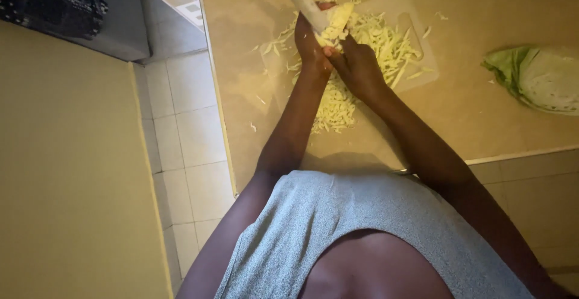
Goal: Shredding a wedge of cabbage into thin strips using a handheld knife on a cutting board.
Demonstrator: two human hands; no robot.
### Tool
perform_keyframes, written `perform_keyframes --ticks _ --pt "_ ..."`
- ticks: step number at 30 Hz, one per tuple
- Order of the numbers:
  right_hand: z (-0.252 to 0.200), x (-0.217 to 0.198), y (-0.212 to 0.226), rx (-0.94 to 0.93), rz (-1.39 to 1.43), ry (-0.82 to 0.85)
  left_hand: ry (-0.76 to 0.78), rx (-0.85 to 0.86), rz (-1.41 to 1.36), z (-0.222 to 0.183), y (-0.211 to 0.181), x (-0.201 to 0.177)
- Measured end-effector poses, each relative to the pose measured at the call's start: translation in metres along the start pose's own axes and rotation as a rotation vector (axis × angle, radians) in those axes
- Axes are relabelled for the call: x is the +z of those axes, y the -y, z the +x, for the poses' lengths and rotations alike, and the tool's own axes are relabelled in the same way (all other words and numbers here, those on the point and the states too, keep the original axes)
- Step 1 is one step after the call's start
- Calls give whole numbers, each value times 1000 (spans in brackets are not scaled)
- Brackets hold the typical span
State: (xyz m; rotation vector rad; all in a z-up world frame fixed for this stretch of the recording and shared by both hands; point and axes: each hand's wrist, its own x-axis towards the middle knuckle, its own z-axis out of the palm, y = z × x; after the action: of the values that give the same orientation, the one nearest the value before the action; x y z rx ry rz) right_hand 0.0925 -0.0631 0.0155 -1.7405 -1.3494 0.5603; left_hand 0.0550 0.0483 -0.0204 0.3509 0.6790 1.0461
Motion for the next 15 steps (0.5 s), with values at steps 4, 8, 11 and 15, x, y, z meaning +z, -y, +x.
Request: perform_keyframes --ticks 4,8,11,15 --pt "-1 1 -6 -55 -92 -4 141 -33 -67 2 -2 2" --pt "-1 -5 5 113 16 23 -37 94 160 7 1 0" --pt "20 -5 -12 401 -113 182 29 148 281 -4 -13 14" --pt "1 -25 18 254 236 102 230 208 93 9 -10 7"
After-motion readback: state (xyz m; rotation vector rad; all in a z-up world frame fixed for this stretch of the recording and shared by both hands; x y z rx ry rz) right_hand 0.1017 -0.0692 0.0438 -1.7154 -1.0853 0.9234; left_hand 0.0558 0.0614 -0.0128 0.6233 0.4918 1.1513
